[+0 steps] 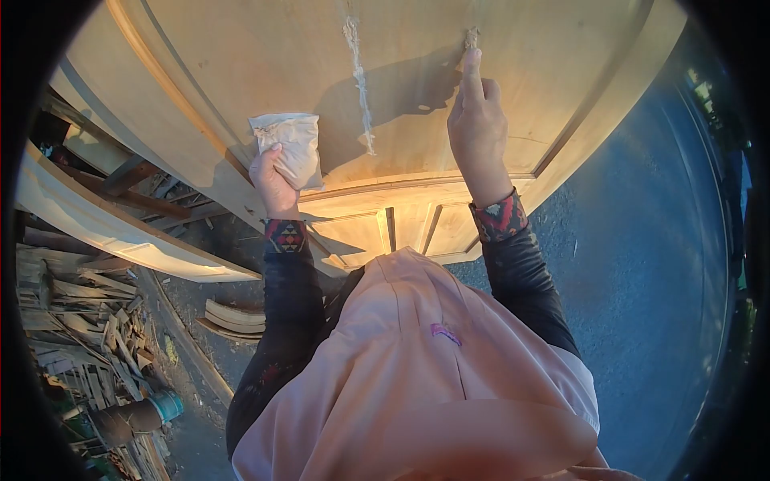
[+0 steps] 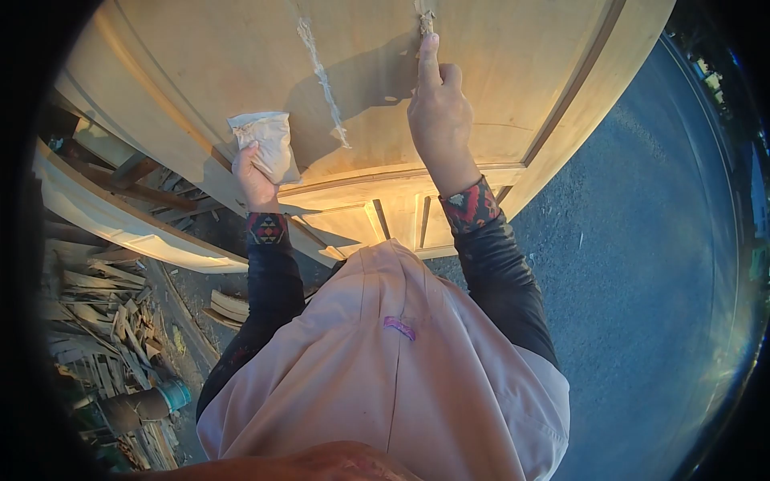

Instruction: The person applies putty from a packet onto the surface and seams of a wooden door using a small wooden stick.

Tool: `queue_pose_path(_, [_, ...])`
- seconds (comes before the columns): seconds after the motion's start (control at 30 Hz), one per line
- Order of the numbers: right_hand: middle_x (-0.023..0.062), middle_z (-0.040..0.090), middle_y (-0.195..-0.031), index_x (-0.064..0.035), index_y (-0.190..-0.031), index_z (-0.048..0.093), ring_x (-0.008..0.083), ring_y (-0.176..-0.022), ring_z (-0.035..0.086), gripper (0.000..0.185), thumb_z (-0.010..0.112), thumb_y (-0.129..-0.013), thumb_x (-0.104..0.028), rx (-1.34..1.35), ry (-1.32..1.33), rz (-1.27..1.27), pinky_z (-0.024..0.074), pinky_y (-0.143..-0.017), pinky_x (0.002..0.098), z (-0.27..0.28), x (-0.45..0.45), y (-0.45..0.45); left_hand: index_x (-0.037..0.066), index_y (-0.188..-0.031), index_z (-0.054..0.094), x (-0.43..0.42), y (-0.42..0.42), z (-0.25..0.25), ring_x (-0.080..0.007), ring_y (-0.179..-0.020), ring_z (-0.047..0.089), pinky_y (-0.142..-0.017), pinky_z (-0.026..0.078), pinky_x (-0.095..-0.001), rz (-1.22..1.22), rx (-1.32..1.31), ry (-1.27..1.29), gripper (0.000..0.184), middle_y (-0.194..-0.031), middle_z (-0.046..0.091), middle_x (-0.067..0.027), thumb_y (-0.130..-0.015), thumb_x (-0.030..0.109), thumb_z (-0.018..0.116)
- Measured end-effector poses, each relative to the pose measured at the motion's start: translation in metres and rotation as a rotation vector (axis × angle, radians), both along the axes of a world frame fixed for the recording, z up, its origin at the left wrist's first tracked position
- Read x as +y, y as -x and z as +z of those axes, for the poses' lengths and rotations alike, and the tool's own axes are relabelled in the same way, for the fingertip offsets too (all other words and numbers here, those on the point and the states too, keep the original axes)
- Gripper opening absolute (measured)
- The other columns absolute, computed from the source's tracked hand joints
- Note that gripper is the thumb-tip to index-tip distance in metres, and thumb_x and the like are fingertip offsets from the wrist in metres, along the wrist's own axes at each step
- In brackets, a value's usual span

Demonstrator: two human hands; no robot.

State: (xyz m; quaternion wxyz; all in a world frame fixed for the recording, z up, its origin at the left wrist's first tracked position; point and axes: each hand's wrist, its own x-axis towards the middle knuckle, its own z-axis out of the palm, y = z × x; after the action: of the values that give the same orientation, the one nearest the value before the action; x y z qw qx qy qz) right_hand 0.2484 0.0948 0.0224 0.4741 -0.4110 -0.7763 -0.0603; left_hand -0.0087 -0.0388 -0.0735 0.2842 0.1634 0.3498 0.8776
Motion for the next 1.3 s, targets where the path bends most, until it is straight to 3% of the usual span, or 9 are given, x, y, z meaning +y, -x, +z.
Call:
queue_pose_path(0.2, [0.0107,0.058,-0.082,-0.012,-0.14,0.041,0.0261,-0.064,0.06,0.054,0.055,-0.089,-0.004,0.079,-0.025,0.109,0.0496,-0.055,0.0357,0.012,-0.003,-0.01,-0.008,-0.094,0.063,0.001,-0.004,0.004,-0.0217,-0.086,0.064,-0.081,0.052,-0.0336,0.014,0.016,-0.007,0.024,-0.094,0.064,-0.0123,-0.076,0.008,0.061])
queue_pose_path(0.3, [0.0107,0.058,-0.082,-0.0116,-0.14,0.042,0.0254,-0.063,0.06,0.054,0.055,-0.088,-0.003,0.002,-0.048,0.035,0.049,-0.054,0.0357,0.015,0.005,0.0,-0.008,-0.095,0.062,0.0,-0.004,0.004,-0.0222,-0.088,0.064,-0.081,0.052,-0.034,-0.013,-0.003,-0.018,0.025,-0.096,0.064,-0.0128,-0.076,0.009,0.061])
queue_pose_path(0.4, [0.0112,0.054,-0.085,-0.0127,-0.142,0.037,0.0264,-0.057,0.058,0.062,0.057,-0.084,-0.005,-0.039,-0.061,0.037,0.0493,-0.047,0.0363,0.013,0.004,-0.005,-0.008,-0.095,0.062,0.0,-0.007,0.007,-0.022,-0.087,0.064,-0.081,0.052,-0.0344,-0.006,0.002,-0.024,0.025,-0.095,0.064,-0.0124,-0.076,0.009,0.061])
queue_pose_path(0.6, [0.0117,0.055,-0.073,-0.01,-0.136,0.047,0.0271,-0.055,0.058,0.053,0.056,-0.084,-0.007,-0.116,0.107,0.014,0.0483,-0.047,0.0369,0.036,-0.03,-0.024,-0.006,-0.09,0.062,-0.002,-0.005,0.007,-0.0209,-0.084,0.064,-0.078,0.052,-0.0337,-0.012,-0.021,0.004,0.019,-0.091,0.064,-0.0112,-0.076,0.008,0.061])
queue_pose_path(0.73, [0.013,0.056,-0.071,-0.0084,-0.129,0.054,0.0291,-0.056,0.058,0.045,0.055,-0.084,-0.007,0.022,-0.081,0.046,0.0491,-0.052,0.0392,0.086,-0.024,-0.012,-0.006,-0.089,0.062,-0.002,-0.007,0.006,-0.0208,-0.082,0.064,-0.076,0.052,-0.0323,-0.027,-0.042,-0.034,0.017,-0.09,0.064,-0.011,-0.076,0.006,0.062])
queue_pose_path(0.93, [0.0115,0.057,-0.07,-0.0104,-0.129,0.055,0.0268,-0.056,0.058,0.042,0.055,-0.086,-0.007,-0.054,-0.044,-0.038,0.0483,-0.051,0.0373,0.075,-0.019,-0.002,-0.008,-0.098,0.062,-0.004,-0.005,0.006,-0.0197,-0.083,0.065,-0.076,0.052,-0.0301,-0.031,-0.004,-0.024,0.026,-0.093,0.065,-0.012,-0.076,0.005,0.061])
queue_pose_path(1.03, [0.0099,0.055,-0.067,-0.0115,-0.129,0.056,0.0239,-0.056,0.057,0.042,0.056,-0.087,-0.007,-0.02,0.05,0.079,0.0474,-0.051,0.0354,0.067,-0.036,-0.011,-0.008,-0.099,0.062,-0.005,-0.006,0.006,-0.0193,-0.083,0.065,-0.075,0.052,-0.029,-0.071,0.019,-0.041,0.025,-0.093,0.066,-0.0112,-0.077,0.004,0.061])
queue_pose_path(1.13, [0.0086,0.054,-0.066,-0.0131,-0.13,0.055,0.022,-0.056,0.055,0.044,0.057,-0.087,-0.005,0.105,0.014,0.35,0.0466,-0.052,0.0341,0.075,-0.042,0.011,-0.007,-0.101,0.062,-0.006,-0.006,0.006,-0.0184,-0.082,0.065,-0.074,0.052,-0.0282,-0.086,-0.002,-0.056,0.025,-0.094,0.066,-0.0104,-0.078,0.004,0.06])
queue_pose_path(1.3, [0.0079,0.055,-0.071,-0.0155,-0.133,0.052,0.0225,-0.057,0.056,0.05,0.059,-0.085,-0.005,0.055,-0.19,0.417,0.0479,-0.052,0.0343,0.054,-0.02,0.063,-0.006,-0.098,0.063,-0.005,-0.007,0.006,-0.0168,-0.077,0.065,-0.072,0.052,-0.0275,-0.069,0.017,-0.038,0.021,-0.09,0.066,-0.0089,-0.079,0.004,0.06])
